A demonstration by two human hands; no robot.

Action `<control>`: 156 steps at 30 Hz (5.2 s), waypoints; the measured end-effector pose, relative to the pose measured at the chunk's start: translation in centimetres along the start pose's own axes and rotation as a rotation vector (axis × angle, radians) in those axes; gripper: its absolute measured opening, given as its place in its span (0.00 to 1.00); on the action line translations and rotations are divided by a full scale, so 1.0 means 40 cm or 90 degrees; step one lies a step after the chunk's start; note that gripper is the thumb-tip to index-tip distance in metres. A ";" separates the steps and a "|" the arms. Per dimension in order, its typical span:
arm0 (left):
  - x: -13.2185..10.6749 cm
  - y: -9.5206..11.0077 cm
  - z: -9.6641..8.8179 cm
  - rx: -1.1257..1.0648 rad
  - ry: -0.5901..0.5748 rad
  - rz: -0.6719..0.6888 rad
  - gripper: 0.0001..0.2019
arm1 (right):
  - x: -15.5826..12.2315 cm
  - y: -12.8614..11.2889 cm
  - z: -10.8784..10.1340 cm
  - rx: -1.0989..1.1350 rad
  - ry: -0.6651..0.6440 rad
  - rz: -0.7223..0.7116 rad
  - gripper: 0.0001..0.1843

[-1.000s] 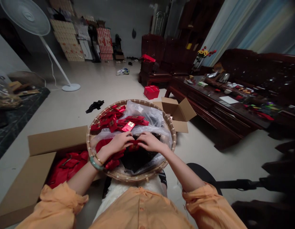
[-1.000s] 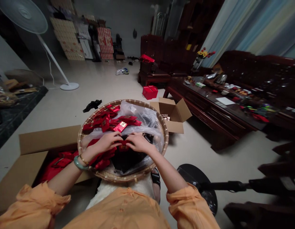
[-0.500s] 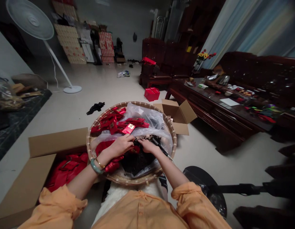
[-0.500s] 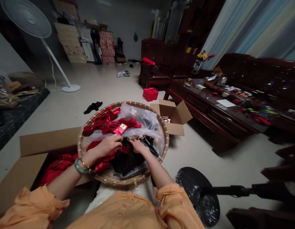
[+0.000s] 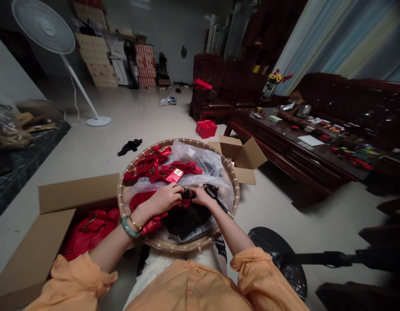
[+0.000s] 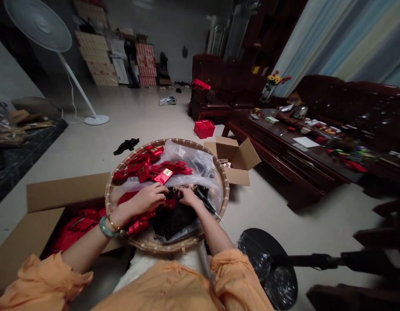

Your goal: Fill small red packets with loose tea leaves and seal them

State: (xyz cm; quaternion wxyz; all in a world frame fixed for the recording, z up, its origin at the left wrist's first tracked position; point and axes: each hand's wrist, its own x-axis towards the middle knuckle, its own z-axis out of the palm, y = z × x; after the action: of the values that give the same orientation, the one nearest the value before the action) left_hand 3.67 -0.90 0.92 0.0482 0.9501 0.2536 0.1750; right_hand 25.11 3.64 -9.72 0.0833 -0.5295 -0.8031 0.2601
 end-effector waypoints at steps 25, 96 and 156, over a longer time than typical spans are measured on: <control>-0.002 -0.001 0.013 -0.093 -0.006 -0.057 0.10 | -0.123 -0.215 -0.202 0.255 0.221 -0.176 0.14; 0.025 0.053 0.148 -0.632 0.484 -0.459 0.09 | -0.139 -0.194 -0.160 0.162 0.297 -0.166 0.05; 0.010 0.093 0.145 -0.989 0.188 -0.594 0.19 | -0.112 -0.144 -0.096 0.603 0.101 0.049 0.17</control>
State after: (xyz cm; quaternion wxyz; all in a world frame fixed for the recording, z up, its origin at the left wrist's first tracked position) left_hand 7.81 -3.95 -3.71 0.7062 0.4198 0.4260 0.3788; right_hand 23.95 -0.83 -2.92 0.3665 -0.4810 -0.5672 0.5591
